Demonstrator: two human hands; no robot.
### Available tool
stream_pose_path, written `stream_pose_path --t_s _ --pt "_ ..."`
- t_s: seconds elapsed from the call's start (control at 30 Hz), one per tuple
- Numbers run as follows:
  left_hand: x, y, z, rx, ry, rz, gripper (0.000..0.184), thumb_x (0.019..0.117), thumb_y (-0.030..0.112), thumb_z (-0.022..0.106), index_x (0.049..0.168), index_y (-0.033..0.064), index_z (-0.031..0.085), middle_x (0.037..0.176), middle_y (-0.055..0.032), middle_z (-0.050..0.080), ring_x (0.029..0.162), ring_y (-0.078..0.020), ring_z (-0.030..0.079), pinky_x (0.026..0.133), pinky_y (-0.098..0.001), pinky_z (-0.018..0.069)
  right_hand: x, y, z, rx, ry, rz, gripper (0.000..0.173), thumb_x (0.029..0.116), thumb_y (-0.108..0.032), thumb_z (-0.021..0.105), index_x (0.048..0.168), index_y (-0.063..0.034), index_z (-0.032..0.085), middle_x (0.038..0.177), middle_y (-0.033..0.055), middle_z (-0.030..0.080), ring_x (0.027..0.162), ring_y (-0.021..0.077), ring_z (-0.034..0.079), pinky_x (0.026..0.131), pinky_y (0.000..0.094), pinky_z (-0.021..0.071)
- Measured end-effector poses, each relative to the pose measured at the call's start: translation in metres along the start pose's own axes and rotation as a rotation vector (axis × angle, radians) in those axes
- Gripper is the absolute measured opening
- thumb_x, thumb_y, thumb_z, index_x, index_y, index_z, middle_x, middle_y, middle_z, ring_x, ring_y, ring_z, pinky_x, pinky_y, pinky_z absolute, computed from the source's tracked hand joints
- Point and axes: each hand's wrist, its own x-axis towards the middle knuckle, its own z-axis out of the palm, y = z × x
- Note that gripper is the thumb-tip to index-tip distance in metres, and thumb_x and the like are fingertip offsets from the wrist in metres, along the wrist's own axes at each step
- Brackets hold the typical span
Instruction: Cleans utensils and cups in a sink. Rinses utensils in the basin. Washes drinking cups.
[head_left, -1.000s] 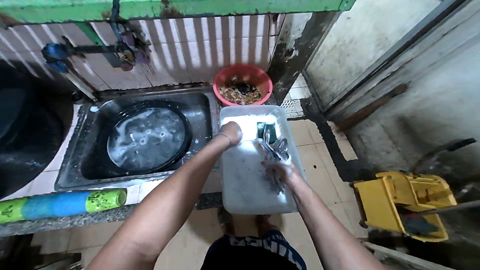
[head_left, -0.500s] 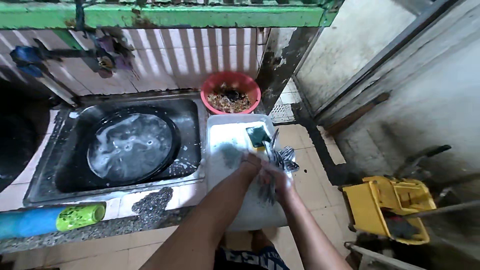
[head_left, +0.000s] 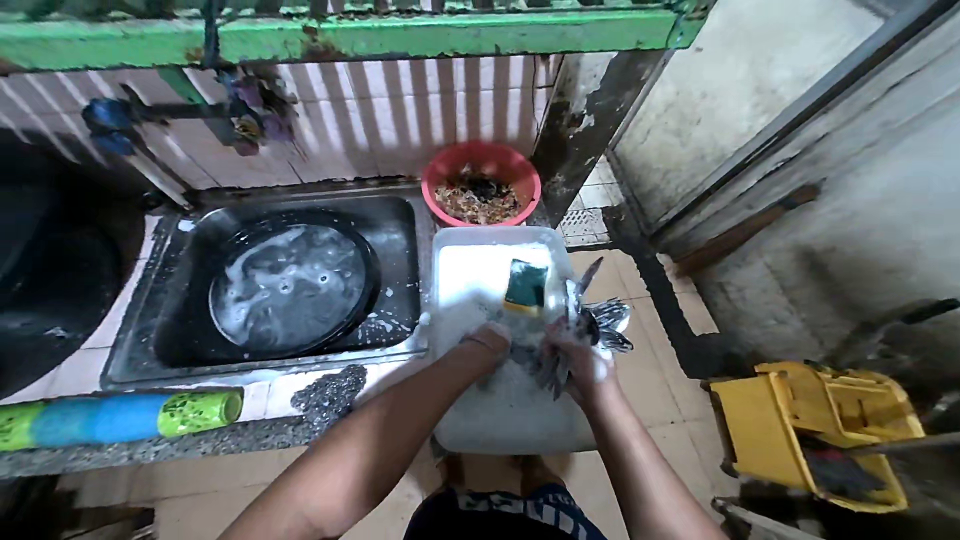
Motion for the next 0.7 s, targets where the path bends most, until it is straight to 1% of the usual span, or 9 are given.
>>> stream_pose_path --t_s 0.1,0.2,0.23,0.3,0.37,0.47,0.53,0.63,0.7 --pt "-0.001 -0.017 -0.006 -0.139 0.102 0.068 0.030 0.1046 0.017 0.058 0.124 -0.0044 0.066 0.125 -0.0262 0.066 0.121 -0.0416 0.062 0.105 -0.0575 0.0480 0.009 0.005 0.001 0.090 0.049 -0.009 0.009 0.0983 -0.008 0.063 0.101 -0.0011 0.067 0.084 0.0067 0.070 0.073 0.0150 0.066 0.067 0.0329 0.0587" --pt "-0.013 -0.006 -0.001 -0.158 0.044 -0.020 0.049 0.1023 0.033 0.065 0.132 -0.0063 0.060 0.128 -0.0277 0.064 0.122 -0.0426 0.062 0.104 -0.0594 0.0483 0.018 0.012 0.001 0.181 0.041 -0.005 0.010 0.1010 -0.008 0.058 0.105 -0.0024 0.065 0.085 0.0043 0.068 0.074 0.0123 0.065 0.069 0.0301 0.0581" --pt "-0.015 0.004 0.005 -0.102 0.034 -0.057 0.053 0.0999 0.032 0.068 0.136 -0.0061 0.057 0.132 -0.0277 0.062 0.123 -0.0433 0.061 0.102 -0.0606 0.0490 0.020 0.011 0.002 0.199 0.047 -0.003 0.010 0.1022 -0.008 0.057 0.106 -0.0025 0.065 0.084 0.0042 0.068 0.071 0.0115 0.065 0.067 0.0287 0.0584" --pt "-0.021 0.023 0.017 -0.030 0.006 -0.082 0.051 0.0972 0.016 0.068 0.141 -0.0043 0.053 0.139 -0.0265 0.058 0.125 -0.0442 0.059 0.098 -0.0622 0.0503 0.021 0.008 0.005 0.198 0.062 0.002 0.010 0.1030 -0.008 0.055 0.108 -0.0030 0.063 0.082 0.0034 0.068 0.069 0.0110 0.066 0.066 0.0278 0.0590" --pt "-0.024 0.035 0.025 -0.043 -0.017 -0.090 0.046 0.0975 0.010 0.065 0.140 -0.0019 0.055 0.141 -0.0241 0.058 0.125 -0.0434 0.060 0.094 -0.0625 0.0517 0.018 0.006 0.006 0.180 0.078 -0.027 0.009 0.1022 -0.005 0.054 0.106 -0.0029 0.061 0.080 0.0023 0.068 0.068 0.0111 0.066 0.065 0.0275 0.0594" --pt "-0.043 0.027 0.026 -0.106 0.005 0.005 0.036 0.1057 0.010 0.054 0.139 -0.0029 0.057 0.145 -0.0244 0.056 0.135 -0.0429 0.052 0.105 -0.0630 0.0443 0.012 0.009 0.002 0.134 0.057 -0.051 0.007 0.1024 -0.007 0.055 0.102 -0.0050 0.062 0.077 0.0003 0.066 0.066 0.0099 0.065 0.064 0.0272 0.0588" --pt "-0.043 0.024 0.018 -0.121 0.051 -0.039 0.036 0.1040 0.007 0.054 0.138 -0.0058 0.057 0.141 -0.0268 0.057 0.134 -0.0443 0.053 0.104 -0.0635 0.0454 0.015 0.012 -0.001 0.133 0.027 -0.080 0.008 0.1016 -0.010 0.056 0.098 -0.0070 0.063 0.071 -0.0017 0.062 0.063 0.0094 0.061 0.064 0.0277 0.0571" --pt "-0.041 0.021 0.007 -0.261 0.135 -0.141 0.039 0.1091 0.016 0.047 0.143 -0.0014 0.054 0.142 -0.0251 0.058 0.134 -0.0410 0.055 0.109 -0.0591 0.0436 0.015 0.015 -0.002 0.152 0.027 -0.088 0.013 0.1000 -0.013 0.059 0.088 -0.0107 0.065 0.060 -0.0060 0.055 0.054 0.0072 0.055 0.060 0.0262 0.0551" --pt "-0.038 0.013 0.007 -0.311 0.278 0.019 0.032 0.1088 0.016 0.048 0.133 0.0007 0.063 0.126 -0.0223 0.067 0.117 -0.0365 0.065 0.103 -0.0532 0.0498 0.019 0.013 0.002 0.176 0.031 -0.081 0.008 0.1001 -0.015 0.061 0.094 -0.0112 0.065 0.061 -0.0069 0.053 0.052 0.0053 0.051 0.057 0.0234 0.0517"
